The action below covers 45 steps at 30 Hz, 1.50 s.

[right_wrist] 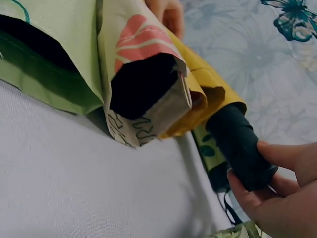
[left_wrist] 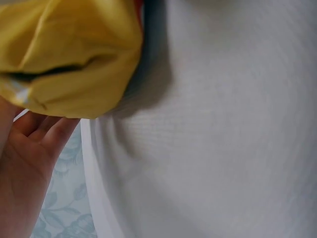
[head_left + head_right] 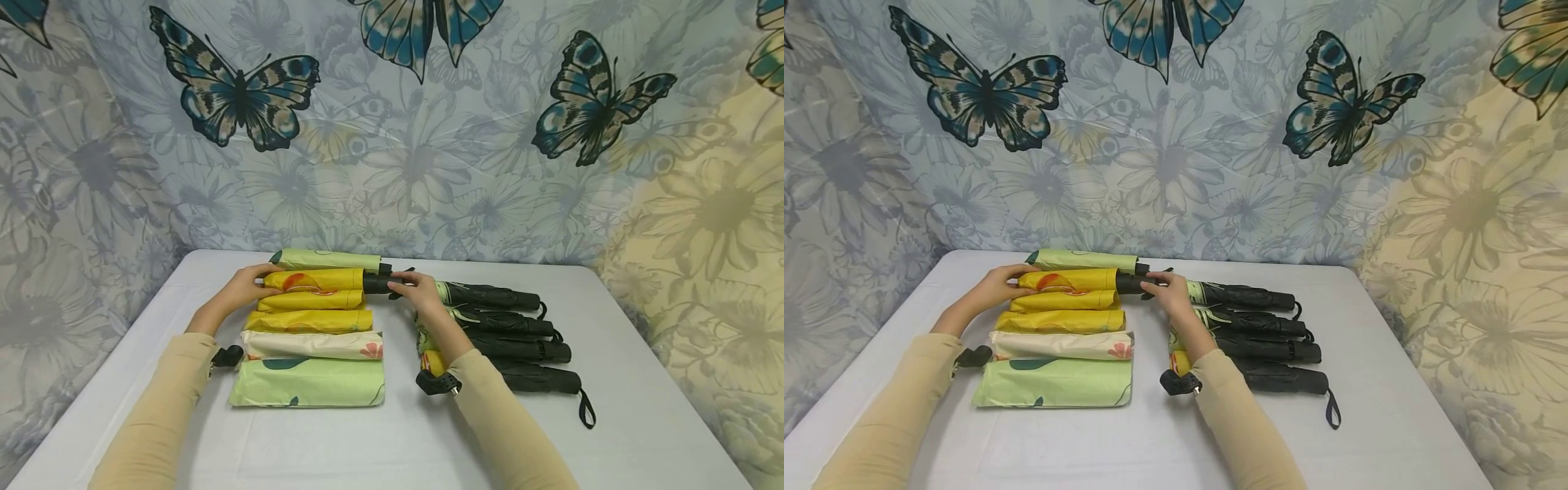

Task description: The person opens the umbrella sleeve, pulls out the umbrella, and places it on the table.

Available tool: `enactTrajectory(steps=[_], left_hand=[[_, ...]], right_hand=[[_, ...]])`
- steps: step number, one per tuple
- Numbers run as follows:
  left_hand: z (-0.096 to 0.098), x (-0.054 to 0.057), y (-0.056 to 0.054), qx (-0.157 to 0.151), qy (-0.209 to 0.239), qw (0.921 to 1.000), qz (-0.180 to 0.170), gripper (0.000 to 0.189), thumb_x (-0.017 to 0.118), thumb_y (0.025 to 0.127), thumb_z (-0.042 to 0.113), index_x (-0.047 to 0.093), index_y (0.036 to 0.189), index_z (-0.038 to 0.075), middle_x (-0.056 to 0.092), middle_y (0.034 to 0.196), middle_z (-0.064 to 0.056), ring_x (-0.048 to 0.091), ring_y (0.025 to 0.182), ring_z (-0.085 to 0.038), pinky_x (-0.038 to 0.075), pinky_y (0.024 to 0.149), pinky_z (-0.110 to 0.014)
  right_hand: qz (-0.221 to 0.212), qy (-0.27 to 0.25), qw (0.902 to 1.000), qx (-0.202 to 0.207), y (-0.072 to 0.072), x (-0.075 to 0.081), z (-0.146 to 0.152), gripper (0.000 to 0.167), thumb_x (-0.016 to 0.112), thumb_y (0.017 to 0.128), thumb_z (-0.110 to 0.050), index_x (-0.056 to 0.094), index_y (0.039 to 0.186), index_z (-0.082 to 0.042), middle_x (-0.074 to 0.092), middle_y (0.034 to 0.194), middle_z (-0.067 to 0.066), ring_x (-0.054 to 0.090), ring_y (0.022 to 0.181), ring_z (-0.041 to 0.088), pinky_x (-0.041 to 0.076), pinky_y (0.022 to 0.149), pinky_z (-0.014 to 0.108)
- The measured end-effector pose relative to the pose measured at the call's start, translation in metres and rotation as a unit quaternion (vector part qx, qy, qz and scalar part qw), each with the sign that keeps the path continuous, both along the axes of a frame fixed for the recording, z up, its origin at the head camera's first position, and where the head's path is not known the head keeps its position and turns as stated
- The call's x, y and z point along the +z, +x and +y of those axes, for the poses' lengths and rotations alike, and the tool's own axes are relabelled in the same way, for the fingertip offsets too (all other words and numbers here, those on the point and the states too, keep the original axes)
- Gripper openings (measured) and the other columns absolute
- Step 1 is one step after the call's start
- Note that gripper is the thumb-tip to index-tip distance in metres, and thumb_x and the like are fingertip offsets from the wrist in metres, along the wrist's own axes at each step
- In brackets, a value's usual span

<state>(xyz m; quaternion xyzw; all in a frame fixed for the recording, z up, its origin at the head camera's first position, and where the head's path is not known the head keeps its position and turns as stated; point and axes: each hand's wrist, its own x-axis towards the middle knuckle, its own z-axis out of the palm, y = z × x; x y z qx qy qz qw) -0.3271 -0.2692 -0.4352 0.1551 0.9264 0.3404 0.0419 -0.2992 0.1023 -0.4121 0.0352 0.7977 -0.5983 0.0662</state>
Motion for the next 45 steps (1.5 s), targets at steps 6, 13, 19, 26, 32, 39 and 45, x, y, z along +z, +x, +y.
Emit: enactTrajectory(steps=[6, 13, 19, 26, 32, 39, 45], left_hand=[[-0.002, -0.001, 0.0, -0.002, 0.003, 1.0, 0.005, 0.045, 0.069, 0.091, 0.01, 0.056, 0.133, 0.001, 0.055, 0.133, -0.026, 0.05, 0.124, -0.043, 0.047, 0.103, -0.057], [-0.003, -0.001, 0.0, -0.005, 0.002, 0.9999, 0.009, 0.04, 0.068, 0.091, 0.01, 0.058, 0.129, 0.0, 0.058, 0.13, -0.026, 0.051, 0.124, -0.045, 0.047, 0.103, -0.056], [-0.003, -0.003, -0.001, -0.008, 0.005, 0.9998, 0.015, 0.038, 0.068, 0.091, 0.011, 0.06, 0.126, -0.001, 0.058, 0.129, -0.026, 0.051, 0.124, -0.047, 0.047, 0.102, -0.057], [-0.005, -0.006, -0.002, -0.005, 0.0, 0.9999, 0.014, 0.039, 0.067, 0.092, 0.012, 0.059, 0.128, -0.001, 0.058, 0.129, -0.027, 0.051, 0.124, -0.047, 0.047, 0.102, -0.057], [-0.004, -0.006, -0.002, -0.001, 0.003, 0.9999, 0.012, 0.039, 0.066, 0.093, 0.009, 0.059, 0.129, -0.002, 0.058, 0.13, -0.027, 0.052, 0.123, -0.047, 0.047, 0.102, -0.056], [-0.004, -0.006, -0.002, 0.001, -0.001, 0.9998, 0.02, 0.036, 0.065, 0.093, 0.01, 0.06, 0.127, -0.002, 0.06, 0.127, -0.027, 0.053, 0.122, -0.046, 0.047, 0.102, -0.057], [-0.004, -0.007, -0.002, 0.001, 0.0, 0.9998, 0.019, 0.035, 0.065, 0.093, 0.008, 0.061, 0.126, -0.002, 0.061, 0.125, -0.026, 0.054, 0.12, -0.046, 0.048, 0.101, -0.057]], right_hand=[[0.005, 0.005, 1.0, 0.002, 0.001, 0.004, 0.01, 0.041, 0.067, 0.093, -0.019, 0.061, 0.132, -0.007, 0.053, 0.142, 0.015, 0.055, 0.118, 0.031, 0.049, 0.099, 0.046], [0.0, 0.014, 0.9998, 0.012, 0.0, 0.005, 0.024, 0.044, 0.065, 0.095, -0.023, 0.058, 0.136, -0.011, 0.05, 0.145, 0.011, 0.055, 0.117, 0.032, 0.05, 0.095, 0.044], [0.01, 0.006, 0.9998, 0.013, 0.002, 0.007, 0.033, 0.043, 0.066, 0.094, -0.027, 0.06, 0.133, -0.011, 0.05, 0.146, 0.012, 0.053, 0.129, 0.031, 0.05, 0.103, 0.042], [0.007, 0.001, 0.9999, 0.014, 0.004, 0.008, 0.047, 0.044, 0.066, 0.095, -0.028, 0.059, 0.134, -0.011, 0.05, 0.145, 0.011, 0.055, 0.123, 0.031, 0.049, 0.103, 0.044], [-0.003, -0.01, 0.9998, 0.015, 0.003, 0.007, 0.058, 0.045, 0.064, 0.096, -0.027, 0.057, 0.137, -0.011, 0.047, 0.147, 0.009, 0.051, 0.127, 0.031, 0.046, 0.106, 0.046], [-0.003, -0.019, 0.9997, 0.014, 0.005, 0.011, 0.067, 0.047, 0.063, 0.096, -0.027, 0.054, 0.138, -0.008, 0.043, 0.15, 0.01, 0.048, 0.132, 0.032, 0.042, 0.111, 0.047], [-0.005, -0.018, 0.9997, 0.014, 0.006, 0.013, 0.074, 0.048, 0.063, 0.096, -0.028, 0.054, 0.139, -0.009, 0.042, 0.152, 0.01, 0.049, 0.13, 0.035, 0.042, 0.11, 0.049]])
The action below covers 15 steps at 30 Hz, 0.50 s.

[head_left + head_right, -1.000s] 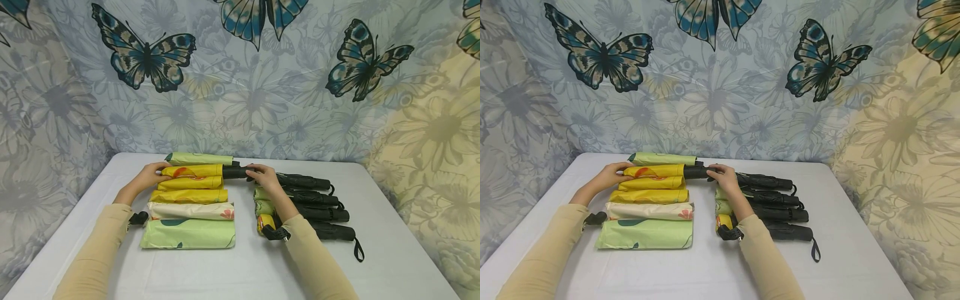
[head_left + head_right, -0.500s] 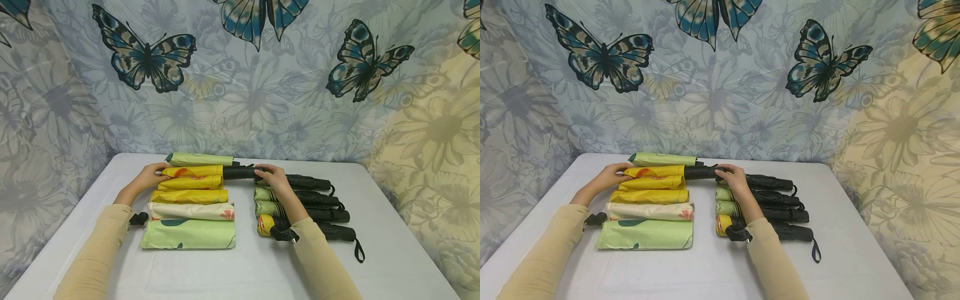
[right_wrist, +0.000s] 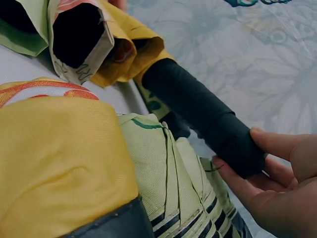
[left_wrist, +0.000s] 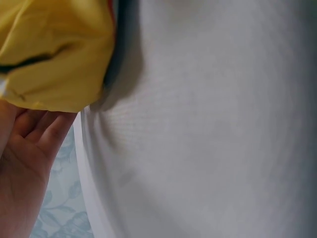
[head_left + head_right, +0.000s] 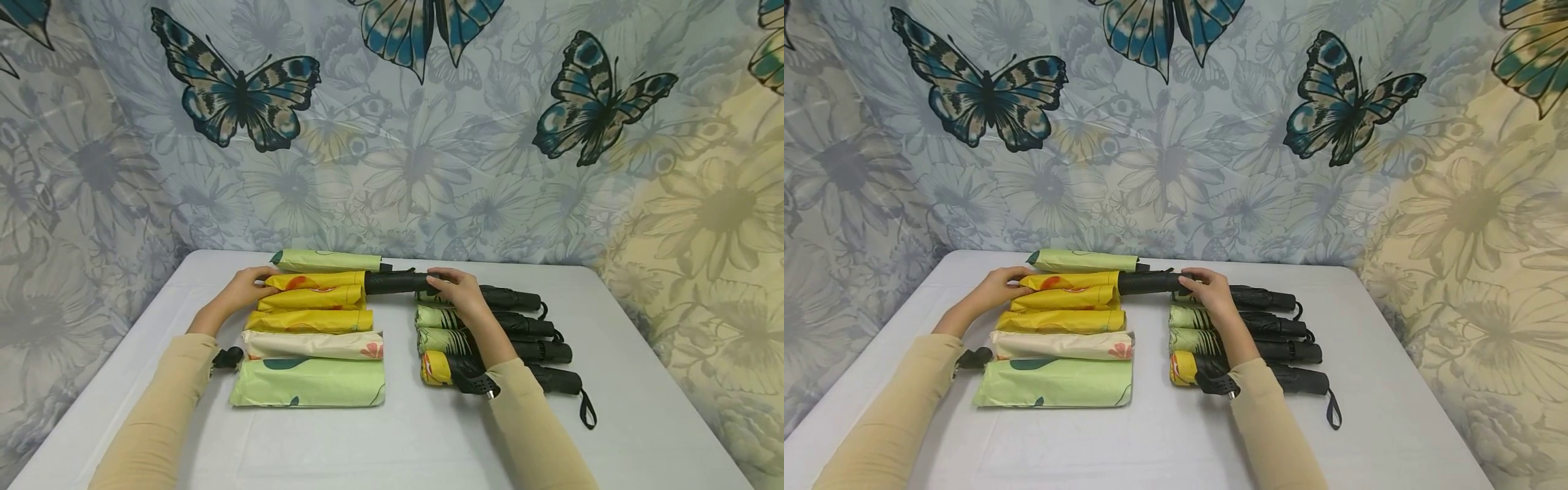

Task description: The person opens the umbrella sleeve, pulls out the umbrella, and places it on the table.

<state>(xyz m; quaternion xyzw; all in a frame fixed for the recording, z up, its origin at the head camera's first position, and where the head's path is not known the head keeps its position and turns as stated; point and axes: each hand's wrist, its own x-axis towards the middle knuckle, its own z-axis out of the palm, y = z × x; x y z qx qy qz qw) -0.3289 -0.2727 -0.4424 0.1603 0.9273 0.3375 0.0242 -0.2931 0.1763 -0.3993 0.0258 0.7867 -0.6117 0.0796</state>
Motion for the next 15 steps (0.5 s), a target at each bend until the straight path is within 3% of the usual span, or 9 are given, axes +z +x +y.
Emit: enactTrajectory(steps=[5, 15], left_hand=[[-0.001, -0.001, -0.001, 0.001, -0.002, 1.0, -0.008, 0.035, 0.065, 0.093, 0.008, 0.061, 0.127, -0.001, 0.06, 0.126, -0.026, 0.054, 0.121, -0.045, 0.048, 0.102, -0.055], [-0.001, -0.002, -0.001, 0.003, 0.0, 1.0, 0.004, 0.033, 0.066, 0.092, 0.005, 0.062, 0.123, -0.002, 0.061, 0.124, -0.026, 0.055, 0.12, -0.046, 0.049, 0.101, -0.055]], right_hand=[[0.008, -0.001, 1.0, -0.004, -0.001, 0.0, 0.006, 0.048, 0.063, 0.096, -0.028, 0.054, 0.139, -0.009, 0.044, 0.151, 0.01, 0.05, 0.125, 0.035, 0.044, 0.108, 0.048], [0.023, -0.042, 0.9987, -0.016, -0.002, 0.004, 0.023, 0.048, 0.06, 0.098, -0.021, 0.05, 0.14, -0.002, 0.043, 0.147, 0.017, 0.046, 0.134, 0.033, 0.05, 0.105, 0.04]])
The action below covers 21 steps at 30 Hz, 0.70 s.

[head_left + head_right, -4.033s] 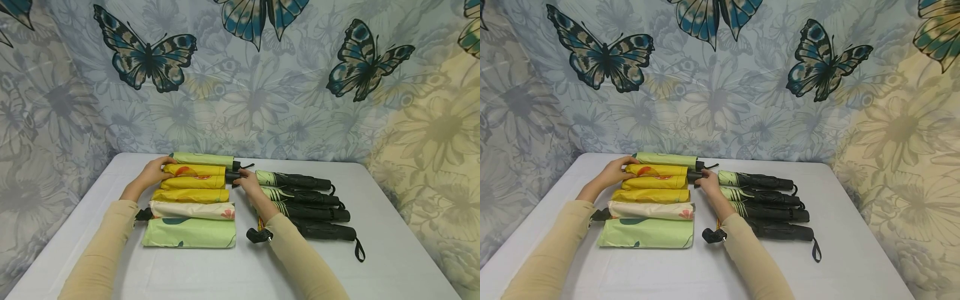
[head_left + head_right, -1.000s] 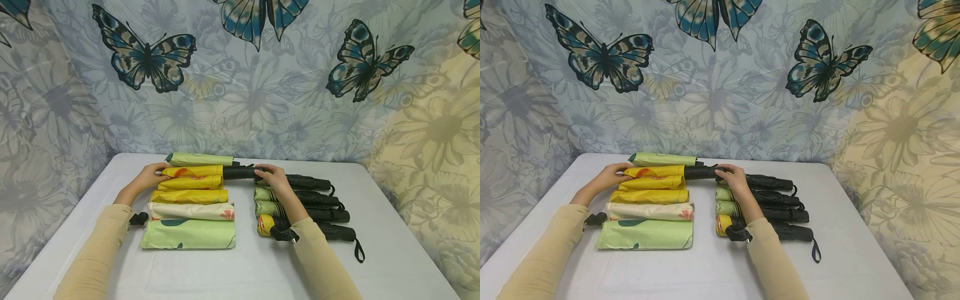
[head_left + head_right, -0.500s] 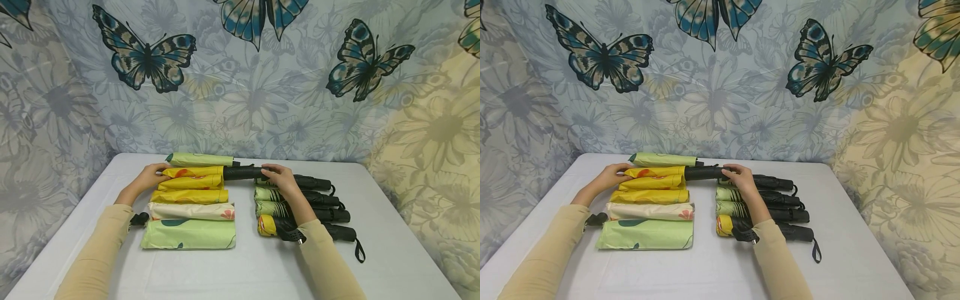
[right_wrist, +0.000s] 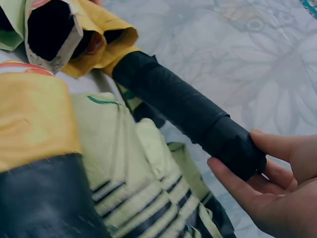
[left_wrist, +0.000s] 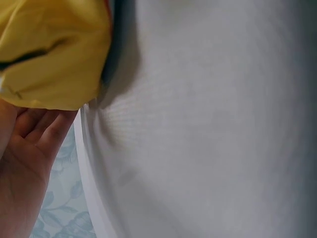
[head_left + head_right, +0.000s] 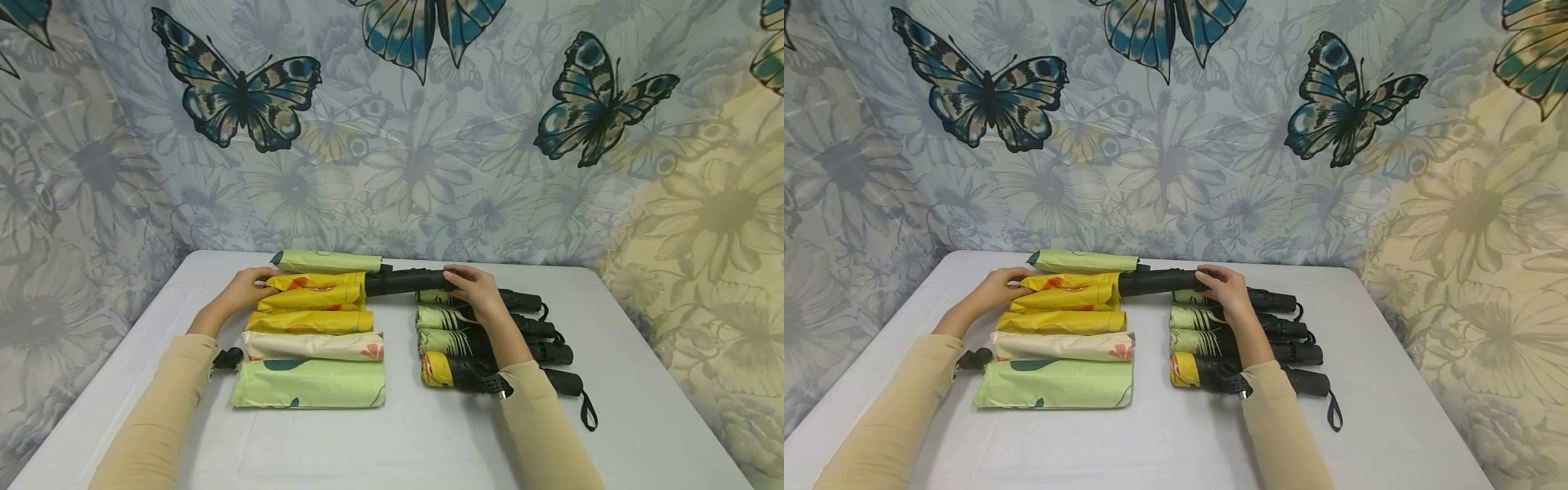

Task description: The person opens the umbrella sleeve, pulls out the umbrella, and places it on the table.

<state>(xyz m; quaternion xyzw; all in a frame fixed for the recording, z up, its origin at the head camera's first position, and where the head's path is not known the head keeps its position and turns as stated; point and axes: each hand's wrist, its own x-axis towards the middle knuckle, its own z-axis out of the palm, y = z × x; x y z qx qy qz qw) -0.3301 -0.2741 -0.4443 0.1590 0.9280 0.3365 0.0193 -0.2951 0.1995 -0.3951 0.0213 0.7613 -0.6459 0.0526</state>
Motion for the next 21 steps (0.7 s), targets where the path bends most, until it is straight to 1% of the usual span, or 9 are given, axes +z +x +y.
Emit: enactTrajectory(steps=[6, 11, 13, 15, 18, 21], left_hand=[[0.0, -0.001, 0.0, 0.0, -0.001, 1.0, 0.002, 0.031, 0.066, 0.092, 0.005, 0.063, 0.122, -0.002, 0.062, 0.123, -0.026, 0.055, 0.12, -0.047, 0.049, 0.1, -0.056], [0.0, 0.0, -0.001, 0.003, -0.003, 1.0, -0.001, 0.03, 0.065, 0.092, 0.005, 0.064, 0.121, -0.002, 0.062, 0.123, -0.026, 0.055, 0.12, -0.046, 0.049, 0.1, -0.055], [-0.001, 0.0, -0.001, 0.004, -0.001, 1.0, -0.003, 0.03, 0.065, 0.092, 0.005, 0.064, 0.121, -0.001, 0.063, 0.123, -0.025, 0.056, 0.12, -0.045, 0.049, 0.1, -0.055], [-0.001, -0.001, -0.002, 0.003, -0.001, 1.0, -0.003, 0.029, 0.065, 0.092, 0.005, 0.064, 0.121, -0.001, 0.063, 0.123, -0.024, 0.056, 0.12, -0.044, 0.05, 0.1, -0.054], [-0.001, -0.001, -0.003, 0.003, -0.001, 1.0, -0.006, 0.03, 0.065, 0.093, 0.007, 0.064, 0.122, 0.0, 0.063, 0.123, -0.024, 0.056, 0.121, -0.044, 0.049, 0.101, -0.054], [-0.001, -0.001, -0.003, 0.004, -0.001, 0.9999, -0.011, 0.03, 0.065, 0.093, 0.008, 0.064, 0.122, 0.001, 0.063, 0.124, -0.023, 0.055, 0.121, -0.043, 0.049, 0.101, -0.054]], right_hand=[[0.013, 0.014, 0.9997, -0.014, 0.001, 0.005, 0.012, 0.05, 0.06, 0.098, -0.026, 0.049, 0.142, -0.004, 0.043, 0.148, 0.015, 0.045, 0.135, 0.03, 0.046, 0.108, 0.04], [0.011, 0.01, 0.9996, -0.023, 0.001, 0.008, 0.02, 0.052, 0.06, 0.098, -0.03, 0.049, 0.142, -0.006, 0.044, 0.147, 0.013, 0.048, 0.13, 0.025, 0.045, 0.109, 0.039], [0.011, 0.007, 0.9995, -0.029, 0.002, 0.01, 0.023, 0.053, 0.06, 0.097, -0.031, 0.048, 0.143, -0.006, 0.044, 0.146, 0.012, 0.051, 0.125, 0.02, 0.045, 0.109, 0.038], [0.01, 0.004, 0.9993, -0.035, 0.002, 0.012, 0.025, 0.055, 0.061, 0.097, -0.033, 0.048, 0.143, -0.007, 0.047, 0.142, 0.007, 0.054, 0.117, 0.013, 0.046, 0.108, 0.036], [0.011, -0.006, 0.9988, -0.046, 0.003, 0.015, 0.028, 0.055, 0.062, 0.096, -0.033, 0.048, 0.143, -0.007, 0.053, 0.13, -0.002, 0.06, 0.103, 0.004, 0.05, 0.102, 0.03], [0.019, -0.025, 0.9979, -0.057, 0.003, 0.02, 0.032, 0.056, 0.064, 0.095, -0.032, 0.049, 0.142, -0.006, 0.056, 0.117, -0.009, 0.064, 0.09, 0.003, 0.054, 0.094, 0.023]])
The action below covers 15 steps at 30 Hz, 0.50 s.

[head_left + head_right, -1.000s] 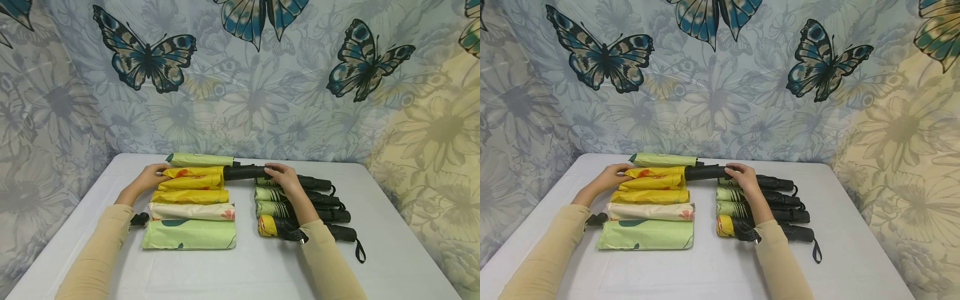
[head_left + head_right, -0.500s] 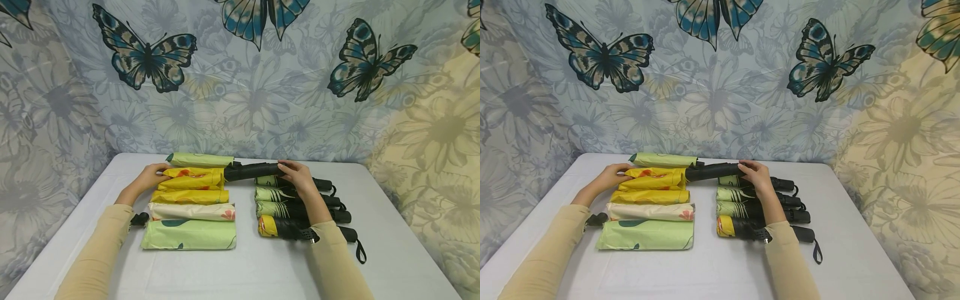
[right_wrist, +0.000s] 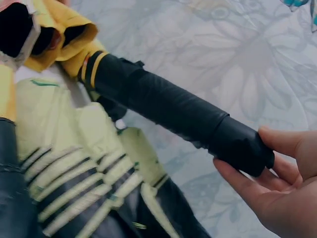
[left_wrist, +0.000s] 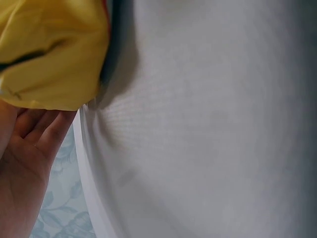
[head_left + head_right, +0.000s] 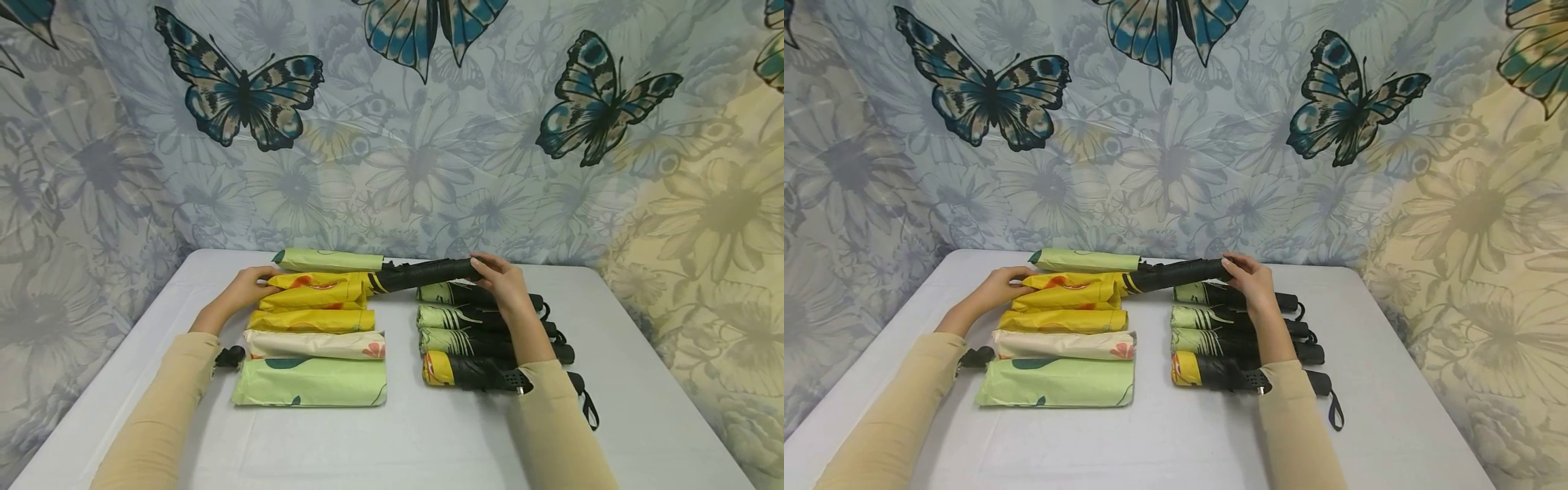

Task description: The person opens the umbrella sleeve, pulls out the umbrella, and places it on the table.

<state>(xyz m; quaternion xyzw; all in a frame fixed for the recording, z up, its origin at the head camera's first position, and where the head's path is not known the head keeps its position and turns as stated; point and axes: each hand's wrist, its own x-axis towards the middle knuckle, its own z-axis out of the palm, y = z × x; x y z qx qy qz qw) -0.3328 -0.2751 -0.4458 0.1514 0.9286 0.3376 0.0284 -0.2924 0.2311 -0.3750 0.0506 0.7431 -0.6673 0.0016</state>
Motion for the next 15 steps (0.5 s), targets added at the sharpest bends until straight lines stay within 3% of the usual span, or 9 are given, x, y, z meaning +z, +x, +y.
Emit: enactTrajectory(steps=[7, 15], left_hand=[[0.0, 0.002, 0.001, 0.002, -0.002, 1.0, -0.001, 0.029, 0.064, 0.093, 0.007, 0.064, 0.122, 0.0, 0.062, 0.124, -0.024, 0.055, 0.121, -0.044, 0.049, 0.101, -0.054], [0.0, 0.001, 0.001, -0.003, -0.001, 1.0, 0.003, 0.03, 0.063, 0.093, 0.005, 0.063, 0.122, -0.001, 0.062, 0.123, -0.025, 0.055, 0.121, -0.045, 0.049, 0.101, -0.055]], right_hand=[[0.022, -0.06, 0.9977, -0.02, -0.002, 0.007, 0.015, 0.052, 0.065, 0.094, -0.024, 0.051, 0.138, -0.001, 0.053, 0.113, -0.009, 0.065, 0.086, 0.005, 0.057, 0.087, 0.021], [0.012, -0.152, 0.9872, -0.047, -0.001, 0.01, 0.035, 0.038, 0.064, 0.094, -0.015, 0.056, 0.13, -0.007, 0.049, 0.117, -0.004, 0.066, 0.092, 0.005, 0.058, 0.086, 0.022]])
